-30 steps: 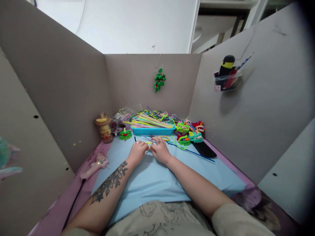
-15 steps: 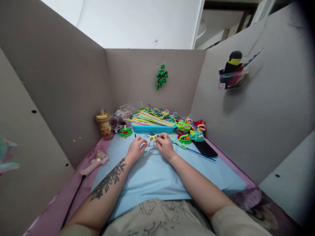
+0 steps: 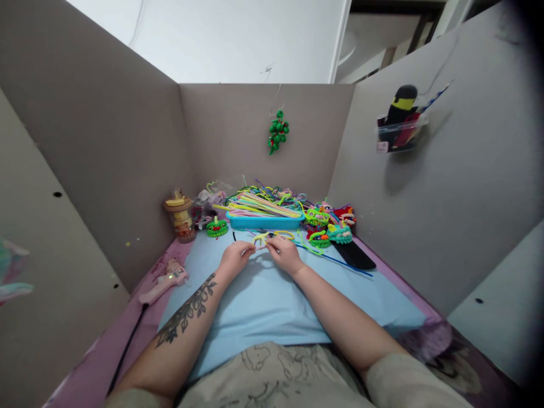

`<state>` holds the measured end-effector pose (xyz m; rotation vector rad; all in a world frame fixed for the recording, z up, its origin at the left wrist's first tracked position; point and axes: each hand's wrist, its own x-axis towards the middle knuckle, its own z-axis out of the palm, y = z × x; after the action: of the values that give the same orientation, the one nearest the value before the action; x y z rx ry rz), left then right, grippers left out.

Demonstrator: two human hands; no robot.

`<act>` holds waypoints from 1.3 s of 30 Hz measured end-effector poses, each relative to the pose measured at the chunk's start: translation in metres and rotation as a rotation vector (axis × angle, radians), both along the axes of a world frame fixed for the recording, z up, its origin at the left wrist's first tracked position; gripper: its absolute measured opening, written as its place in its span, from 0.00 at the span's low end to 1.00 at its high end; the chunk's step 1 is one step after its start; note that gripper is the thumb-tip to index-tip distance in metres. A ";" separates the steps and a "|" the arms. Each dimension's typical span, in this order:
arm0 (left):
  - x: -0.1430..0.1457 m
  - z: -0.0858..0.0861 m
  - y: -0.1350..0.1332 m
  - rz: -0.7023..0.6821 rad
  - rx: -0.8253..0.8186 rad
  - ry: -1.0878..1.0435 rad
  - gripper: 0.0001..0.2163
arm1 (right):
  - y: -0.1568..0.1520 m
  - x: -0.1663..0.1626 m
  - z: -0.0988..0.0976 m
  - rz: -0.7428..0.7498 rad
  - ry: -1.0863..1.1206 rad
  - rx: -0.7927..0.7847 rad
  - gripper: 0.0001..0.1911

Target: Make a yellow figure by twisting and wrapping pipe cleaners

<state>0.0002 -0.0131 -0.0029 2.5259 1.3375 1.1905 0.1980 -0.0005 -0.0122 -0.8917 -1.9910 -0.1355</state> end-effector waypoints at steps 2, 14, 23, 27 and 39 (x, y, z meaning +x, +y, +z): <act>-0.001 0.001 0.000 0.006 0.036 0.017 0.06 | -0.001 -0.001 0.000 0.027 -0.021 -0.011 0.09; -0.005 0.007 -0.003 0.107 0.188 0.139 0.09 | -0.005 -0.007 0.000 0.038 -0.082 -0.039 0.10; -0.006 0.009 -0.003 0.008 0.221 -0.083 0.08 | 0.004 -0.006 -0.008 -0.033 -0.045 -0.123 0.10; -0.004 0.014 -0.010 -0.023 0.148 -0.110 0.17 | 0.002 -0.008 -0.008 0.043 -0.092 -0.208 0.08; -0.010 -0.004 -0.001 -0.079 -0.091 -0.034 0.25 | 0.041 0.014 0.025 -0.305 -0.106 -0.394 0.13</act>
<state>-0.0097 -0.0144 -0.0067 2.4596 1.2422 1.1259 0.2116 0.0404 0.0129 -1.4677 -2.0017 0.0422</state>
